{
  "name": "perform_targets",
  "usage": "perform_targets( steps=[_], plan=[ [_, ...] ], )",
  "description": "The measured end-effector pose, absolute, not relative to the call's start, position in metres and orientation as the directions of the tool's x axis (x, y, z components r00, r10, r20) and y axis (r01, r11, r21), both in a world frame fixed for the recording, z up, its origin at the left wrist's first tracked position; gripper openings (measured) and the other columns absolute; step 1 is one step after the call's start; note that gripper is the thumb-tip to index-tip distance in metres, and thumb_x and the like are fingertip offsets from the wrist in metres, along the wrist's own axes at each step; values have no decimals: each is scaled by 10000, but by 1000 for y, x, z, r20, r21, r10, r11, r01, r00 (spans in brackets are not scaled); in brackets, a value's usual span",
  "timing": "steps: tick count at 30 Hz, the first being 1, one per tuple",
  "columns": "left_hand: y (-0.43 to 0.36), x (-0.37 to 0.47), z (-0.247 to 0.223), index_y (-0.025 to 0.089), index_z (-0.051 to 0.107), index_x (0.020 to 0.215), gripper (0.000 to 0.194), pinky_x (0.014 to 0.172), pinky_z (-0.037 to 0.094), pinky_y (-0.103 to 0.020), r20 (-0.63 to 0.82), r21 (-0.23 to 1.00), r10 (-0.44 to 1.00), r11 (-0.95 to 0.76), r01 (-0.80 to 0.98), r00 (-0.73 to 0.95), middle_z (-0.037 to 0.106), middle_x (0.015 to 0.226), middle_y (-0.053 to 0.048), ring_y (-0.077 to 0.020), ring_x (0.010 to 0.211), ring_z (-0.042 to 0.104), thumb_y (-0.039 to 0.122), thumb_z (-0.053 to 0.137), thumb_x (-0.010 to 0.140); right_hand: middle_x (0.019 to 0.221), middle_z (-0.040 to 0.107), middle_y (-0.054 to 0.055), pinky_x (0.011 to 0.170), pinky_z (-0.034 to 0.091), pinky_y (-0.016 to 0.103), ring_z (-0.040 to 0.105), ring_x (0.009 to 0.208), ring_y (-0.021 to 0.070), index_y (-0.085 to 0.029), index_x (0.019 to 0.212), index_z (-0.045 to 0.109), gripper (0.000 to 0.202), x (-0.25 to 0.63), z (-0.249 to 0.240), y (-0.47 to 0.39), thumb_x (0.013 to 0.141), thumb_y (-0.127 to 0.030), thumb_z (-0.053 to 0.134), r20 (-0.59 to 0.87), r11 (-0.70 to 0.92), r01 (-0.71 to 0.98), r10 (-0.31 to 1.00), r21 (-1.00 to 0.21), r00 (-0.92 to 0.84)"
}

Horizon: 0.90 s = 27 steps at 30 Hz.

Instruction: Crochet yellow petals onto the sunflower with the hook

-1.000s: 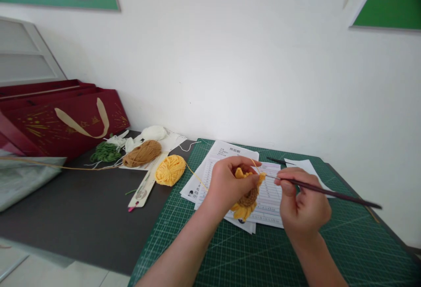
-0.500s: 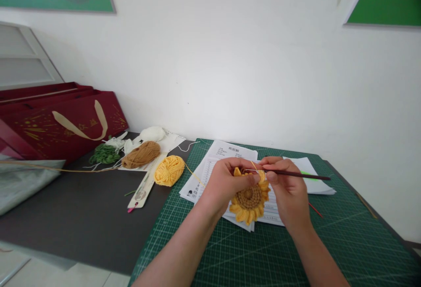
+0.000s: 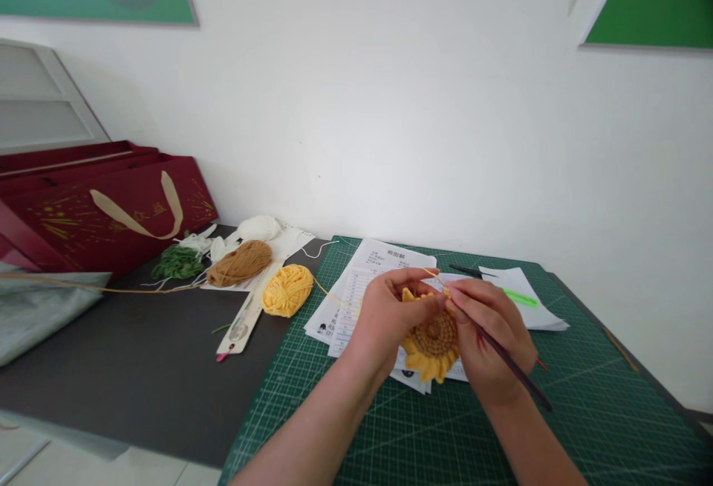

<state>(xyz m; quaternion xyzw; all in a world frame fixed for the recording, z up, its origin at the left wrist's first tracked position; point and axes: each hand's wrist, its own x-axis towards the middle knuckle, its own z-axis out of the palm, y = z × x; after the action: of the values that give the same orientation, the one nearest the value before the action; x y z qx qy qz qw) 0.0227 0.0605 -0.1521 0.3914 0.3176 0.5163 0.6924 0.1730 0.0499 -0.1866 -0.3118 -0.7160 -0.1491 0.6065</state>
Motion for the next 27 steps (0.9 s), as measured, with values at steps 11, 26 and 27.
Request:
perform_targets(
  steps=[11, 26, 27],
  plan=[
    [61, 18, -150, 153, 826, 819, 363, 777, 505, -287, -66, 778, 860, 362, -514, 506, 760, 788, -51, -142, 728, 679, 188, 968, 487, 902, 661, 36, 728, 498, 351, 632, 850, 194, -244, 911, 696, 64, 169, -182, 52, 911, -184, 671, 808, 800, 167, 527, -576, 262],
    [63, 5, -144, 160, 819, 794, 169, 675, 445, -241, 76, 953, 857, 89, -291, 510, 711, 742, -21, -114, 692, 590, 182, 869, 634, 616, 452, -48, 419, 287, 194, 361, 470, 70, -220, 801, 579, 198, 173, -166, 43, 948, -340, 634, 305, 306, -508, 948, -805, 87],
    [63, 6, -143, 162, 814, 791, 145, 687, 443, -244, 93, 962, 877, 42, -268, 472, 714, 752, -19, -117, 707, 587, 171, 856, 653, 628, 464, -47, 426, 297, 193, 365, 473, 65, -216, 796, 576, 213, 173, -168, 45, 936, -357, 652, 261, 254, -512, 963, -821, 59]
  ],
)
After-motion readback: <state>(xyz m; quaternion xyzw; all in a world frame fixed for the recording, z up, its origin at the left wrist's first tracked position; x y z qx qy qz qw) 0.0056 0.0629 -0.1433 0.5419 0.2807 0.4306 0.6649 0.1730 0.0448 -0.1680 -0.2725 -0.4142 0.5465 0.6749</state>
